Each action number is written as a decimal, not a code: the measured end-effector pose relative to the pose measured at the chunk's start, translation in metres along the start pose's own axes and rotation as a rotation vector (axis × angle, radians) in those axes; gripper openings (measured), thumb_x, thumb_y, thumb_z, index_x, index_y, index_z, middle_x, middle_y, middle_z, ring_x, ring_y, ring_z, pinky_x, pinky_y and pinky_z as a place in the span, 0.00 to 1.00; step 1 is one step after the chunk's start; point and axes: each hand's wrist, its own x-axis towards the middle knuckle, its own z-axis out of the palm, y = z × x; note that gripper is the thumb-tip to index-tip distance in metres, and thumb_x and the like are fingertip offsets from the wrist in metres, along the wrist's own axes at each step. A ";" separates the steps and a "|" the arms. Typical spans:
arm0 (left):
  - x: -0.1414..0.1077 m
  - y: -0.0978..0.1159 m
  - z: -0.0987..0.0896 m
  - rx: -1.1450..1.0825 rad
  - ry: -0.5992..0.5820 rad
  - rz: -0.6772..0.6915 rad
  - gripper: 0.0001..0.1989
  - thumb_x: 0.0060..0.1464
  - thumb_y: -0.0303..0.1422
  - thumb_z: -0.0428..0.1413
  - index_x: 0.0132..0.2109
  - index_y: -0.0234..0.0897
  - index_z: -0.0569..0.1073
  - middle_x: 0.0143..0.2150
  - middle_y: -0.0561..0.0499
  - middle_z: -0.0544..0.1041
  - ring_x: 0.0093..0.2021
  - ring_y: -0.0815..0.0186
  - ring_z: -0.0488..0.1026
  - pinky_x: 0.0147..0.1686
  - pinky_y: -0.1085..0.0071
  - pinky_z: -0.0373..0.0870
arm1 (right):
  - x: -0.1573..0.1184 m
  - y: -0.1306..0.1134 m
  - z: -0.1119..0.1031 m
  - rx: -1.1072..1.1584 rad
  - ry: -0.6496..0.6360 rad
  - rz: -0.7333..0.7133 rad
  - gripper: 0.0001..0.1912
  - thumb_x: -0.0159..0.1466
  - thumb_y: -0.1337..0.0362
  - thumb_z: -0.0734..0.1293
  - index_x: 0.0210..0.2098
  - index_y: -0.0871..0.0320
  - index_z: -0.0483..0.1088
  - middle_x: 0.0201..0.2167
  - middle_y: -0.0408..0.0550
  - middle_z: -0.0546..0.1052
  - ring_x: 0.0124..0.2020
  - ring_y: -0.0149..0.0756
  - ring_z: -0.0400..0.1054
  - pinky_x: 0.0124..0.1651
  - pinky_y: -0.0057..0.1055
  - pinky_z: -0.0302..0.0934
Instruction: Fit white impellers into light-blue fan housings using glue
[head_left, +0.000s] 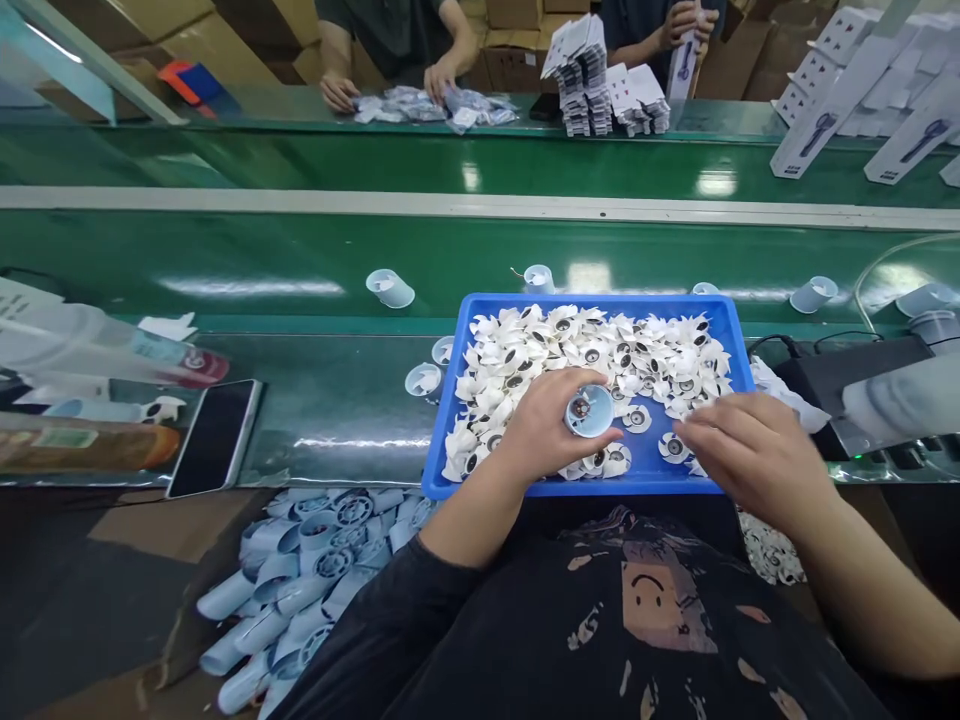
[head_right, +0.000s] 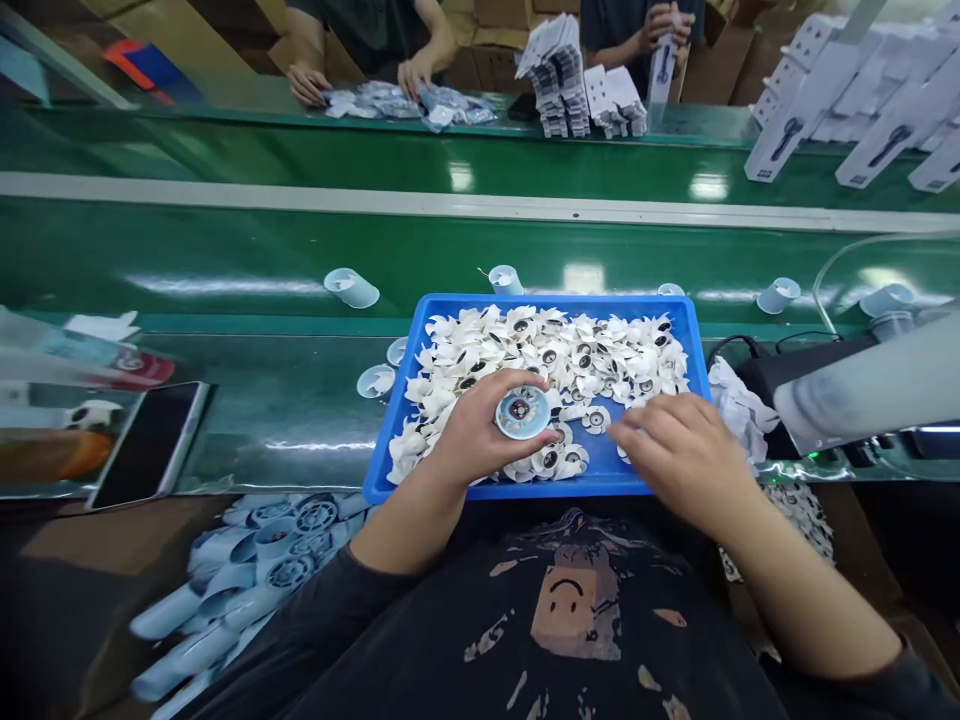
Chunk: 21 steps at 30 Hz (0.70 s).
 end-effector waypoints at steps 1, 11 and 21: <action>0.000 0.001 -0.001 0.012 0.002 0.008 0.23 0.50 0.45 0.64 0.49 0.40 0.70 0.47 0.45 0.80 0.49 0.55 0.76 0.50 0.58 0.70 | 0.005 0.002 0.008 -0.076 -0.111 0.001 0.11 0.67 0.67 0.64 0.47 0.57 0.74 0.45 0.51 0.75 0.49 0.44 0.67 0.52 0.45 0.61; 0.001 0.005 -0.003 0.055 0.052 0.165 0.20 0.55 0.47 0.60 0.47 0.37 0.69 0.43 0.46 0.81 0.44 0.59 0.78 0.46 0.62 0.71 | 0.036 -0.002 0.041 -0.224 -0.488 0.068 0.13 0.62 0.73 0.63 0.45 0.59 0.73 0.48 0.55 0.72 0.51 0.51 0.65 0.54 0.46 0.55; 0.001 0.007 -0.001 0.050 0.151 0.308 0.21 0.57 0.49 0.59 0.48 0.39 0.67 0.41 0.47 0.80 0.42 0.61 0.78 0.43 0.64 0.71 | 0.045 -0.017 0.024 -0.050 -0.792 0.109 0.12 0.67 0.69 0.62 0.47 0.52 0.73 0.46 0.45 0.75 0.49 0.41 0.71 0.48 0.36 0.64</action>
